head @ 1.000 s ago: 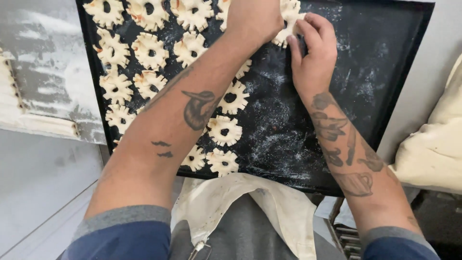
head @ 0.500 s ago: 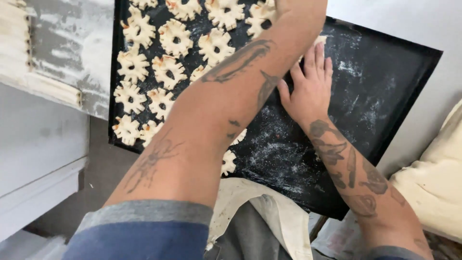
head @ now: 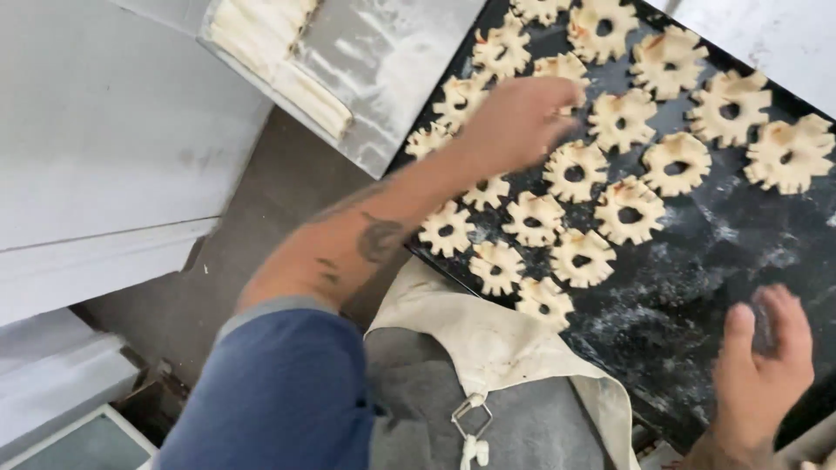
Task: Shaping pre-cut dough strips into rings and arranging them on a baking tray
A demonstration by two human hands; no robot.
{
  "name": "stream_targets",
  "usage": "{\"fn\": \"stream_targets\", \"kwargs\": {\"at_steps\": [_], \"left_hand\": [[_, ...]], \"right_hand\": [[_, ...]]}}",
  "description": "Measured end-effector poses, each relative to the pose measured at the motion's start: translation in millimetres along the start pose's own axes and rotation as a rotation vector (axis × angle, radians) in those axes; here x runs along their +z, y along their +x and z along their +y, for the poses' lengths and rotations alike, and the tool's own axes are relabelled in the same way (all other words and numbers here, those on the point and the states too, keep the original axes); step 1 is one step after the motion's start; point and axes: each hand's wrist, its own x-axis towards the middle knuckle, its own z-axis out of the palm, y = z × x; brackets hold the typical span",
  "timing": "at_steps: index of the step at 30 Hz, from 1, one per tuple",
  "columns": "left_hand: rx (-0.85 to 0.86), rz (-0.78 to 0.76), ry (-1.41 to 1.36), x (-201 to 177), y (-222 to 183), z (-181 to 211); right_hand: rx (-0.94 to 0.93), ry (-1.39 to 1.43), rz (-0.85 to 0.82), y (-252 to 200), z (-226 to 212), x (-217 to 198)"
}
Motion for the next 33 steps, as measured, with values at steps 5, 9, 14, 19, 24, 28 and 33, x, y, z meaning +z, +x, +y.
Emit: {"fn": "stream_targets", "kwargs": {"at_steps": [5,9,14,19,24,28,33], "left_hand": [[-0.264,-0.231,0.505,-175,-120,-245],[-0.056,-0.488,0.856,-221,-150,-323],[0.001,-0.631,0.762,-237,-118,-356],[-0.277,-0.498,-0.194,-270,-94,-306],[-0.181,-0.364,-0.713,-242,-81,-263],[-0.207,-0.249,-1.294,-195,-79,-191],[-0.071,-0.373,-1.387,-117,-88,-99]], "right_hand": [[0.534,0.039,0.090,-54,-93,46],[0.621,0.221,-0.056,-14,-201,95],[0.473,0.312,-0.137,18,-272,138],[0.489,0.286,-0.227,14,-285,157],[0.412,0.396,-0.332,61,-308,187],[0.350,0.959,-0.315,102,-305,236],[0.410,1.342,-0.082,92,-286,220]]}}
